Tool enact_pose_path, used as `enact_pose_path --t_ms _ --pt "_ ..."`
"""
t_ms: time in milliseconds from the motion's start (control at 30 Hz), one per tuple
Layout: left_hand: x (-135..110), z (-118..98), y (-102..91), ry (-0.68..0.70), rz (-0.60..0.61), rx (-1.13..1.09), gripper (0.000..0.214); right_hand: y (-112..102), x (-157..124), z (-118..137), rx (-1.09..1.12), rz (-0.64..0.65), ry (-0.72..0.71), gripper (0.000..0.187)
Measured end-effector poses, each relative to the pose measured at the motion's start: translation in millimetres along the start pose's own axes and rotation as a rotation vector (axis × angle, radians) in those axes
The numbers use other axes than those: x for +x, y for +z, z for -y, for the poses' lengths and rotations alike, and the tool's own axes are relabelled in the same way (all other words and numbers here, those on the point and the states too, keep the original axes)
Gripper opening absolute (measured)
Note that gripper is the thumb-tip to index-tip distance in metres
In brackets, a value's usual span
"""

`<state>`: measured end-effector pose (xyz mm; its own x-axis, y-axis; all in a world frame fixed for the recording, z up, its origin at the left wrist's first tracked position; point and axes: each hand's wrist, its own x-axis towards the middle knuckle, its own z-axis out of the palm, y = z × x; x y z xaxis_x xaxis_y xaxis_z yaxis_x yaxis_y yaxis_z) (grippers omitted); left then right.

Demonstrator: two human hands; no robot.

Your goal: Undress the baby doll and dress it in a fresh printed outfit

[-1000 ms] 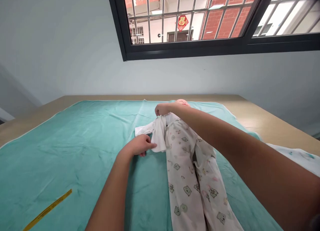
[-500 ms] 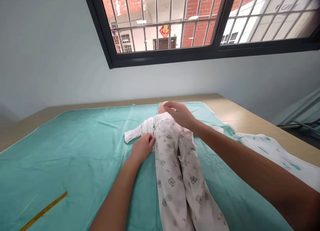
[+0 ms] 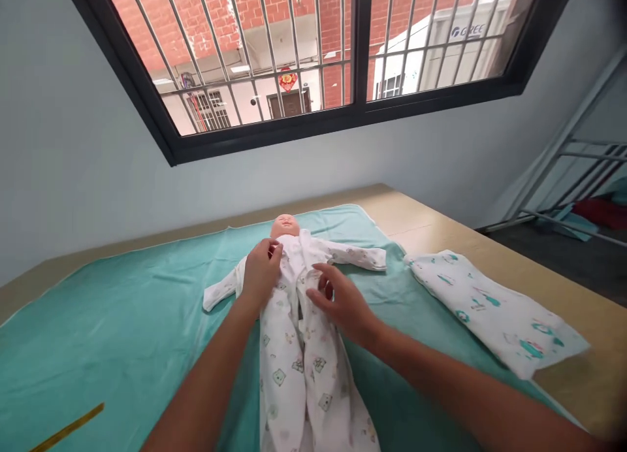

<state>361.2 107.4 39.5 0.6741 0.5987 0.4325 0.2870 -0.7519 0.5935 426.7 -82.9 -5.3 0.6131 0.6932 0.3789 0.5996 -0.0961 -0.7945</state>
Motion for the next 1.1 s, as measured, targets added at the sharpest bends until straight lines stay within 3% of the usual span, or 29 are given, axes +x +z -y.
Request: enact_pose_path --t_ms 67,133,233,333,467,633,767,900,1100 --pt "27 -19 8.9 0.085 0.098 0.138 0.025 -3 0 -2 -0.075 0.039 -0.132 0.043" --pt "53 -35 18.4 0.126 0.277 0.298 0.032 -7 -1 -5 -0.154 0.071 -0.216 0.033" --pt "86 -51 34.7 0.116 0.505 0.465 0.029 -11 -3 -6 -0.195 0.060 -0.205 0.014" --pt "107 -56 50.4 0.098 0.605 0.503 0.022 -12 -4 -6 -0.144 0.012 -0.116 0.027" --pt "118 -60 63.7 0.067 0.643 0.484 0.010 -9 0 -11 0.117 -0.073 0.164 0.041" --pt "116 -72 74.4 0.024 0.607 0.400 0.020 -13 13 -20 0.530 -0.172 0.434 0.014" --pt "110 -79 87.3 0.030 0.579 0.368 0.025 -30 20 -25 0.772 -0.277 0.510 0.032" --pt "102 -81 103.5 0.044 0.570 0.359 0.026 -40 20 -35 0.621 -0.380 0.433 0.029" --pt "87 -78 126.6 0.150 0.591 0.382 0.022 -48 19 -48 -0.129 -0.300 0.063 0.024"
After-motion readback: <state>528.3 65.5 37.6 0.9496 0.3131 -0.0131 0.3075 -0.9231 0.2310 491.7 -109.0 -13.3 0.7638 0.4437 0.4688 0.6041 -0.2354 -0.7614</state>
